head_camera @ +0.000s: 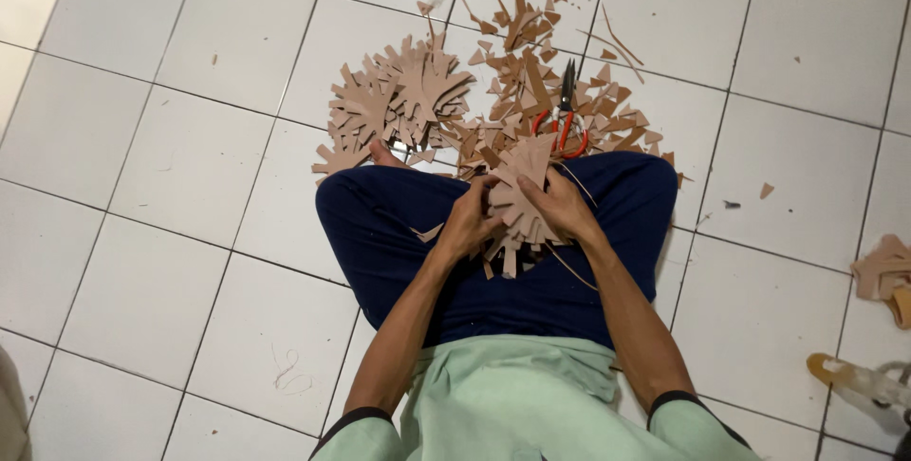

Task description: The person sits on the floor and cuts tan leather pieces into flower-like shapes using red-handled scissors, trimming curved edges over their lap. They set finished cutouts aside, gather the cut pieces into a stack, and place them with the pile of completed shapes on the floor.

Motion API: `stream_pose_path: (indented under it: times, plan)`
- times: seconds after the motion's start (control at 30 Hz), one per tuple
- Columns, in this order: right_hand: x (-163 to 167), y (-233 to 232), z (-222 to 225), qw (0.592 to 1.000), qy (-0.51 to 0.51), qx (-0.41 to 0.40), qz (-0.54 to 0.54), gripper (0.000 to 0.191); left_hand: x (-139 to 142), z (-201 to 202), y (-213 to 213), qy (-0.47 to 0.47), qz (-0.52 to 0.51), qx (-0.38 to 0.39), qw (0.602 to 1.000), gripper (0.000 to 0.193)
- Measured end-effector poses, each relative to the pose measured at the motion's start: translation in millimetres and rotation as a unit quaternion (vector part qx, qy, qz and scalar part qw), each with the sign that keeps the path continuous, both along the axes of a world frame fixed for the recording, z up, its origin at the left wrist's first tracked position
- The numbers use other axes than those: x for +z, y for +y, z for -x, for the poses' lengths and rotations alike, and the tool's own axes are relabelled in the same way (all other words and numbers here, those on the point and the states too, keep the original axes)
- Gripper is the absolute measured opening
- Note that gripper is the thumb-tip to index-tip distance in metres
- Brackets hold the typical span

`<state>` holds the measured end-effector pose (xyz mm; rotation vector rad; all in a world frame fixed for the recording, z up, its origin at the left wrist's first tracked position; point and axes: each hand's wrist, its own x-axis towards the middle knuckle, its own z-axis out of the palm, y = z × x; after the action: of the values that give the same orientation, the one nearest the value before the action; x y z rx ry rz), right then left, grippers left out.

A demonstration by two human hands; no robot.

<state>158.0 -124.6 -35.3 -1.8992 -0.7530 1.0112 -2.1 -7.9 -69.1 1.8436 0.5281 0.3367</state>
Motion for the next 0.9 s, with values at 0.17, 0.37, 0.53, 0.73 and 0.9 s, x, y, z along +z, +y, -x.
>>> stream_pose_path:
  times: [0.17, 0.37, 0.53, 0.73, 0.9]
  plan:
    - [-17, -39, 18, 0.971, -0.237, -0.014, -0.017, 0.063, -13, 4, 2, 0.012, 0.06, 0.032, 0.998, 0.058]
    - [-35, -54, 32, 0.939, -0.333, -0.046, -0.069, 0.048, -11, 9, 1, 0.005, 0.045, 0.002, 0.999, 0.058]
    - [-22, -60, 17, 0.975, -0.114, -0.172, -0.085, 0.043, -8, 12, -2, -0.003, 0.076, 0.006, 0.997, 0.059]
    - [-11, -70, 26, 0.973, -0.171, -0.129, -0.089, 0.042, -8, 11, -1, 0.022, 0.076, 0.006, 0.997, 0.061]
    - [-24, -61, 42, 0.934, -0.35, -0.05, -0.048, 0.05, -11, 12, -1, 0.007, 0.058, -0.001, 0.998, 0.059]
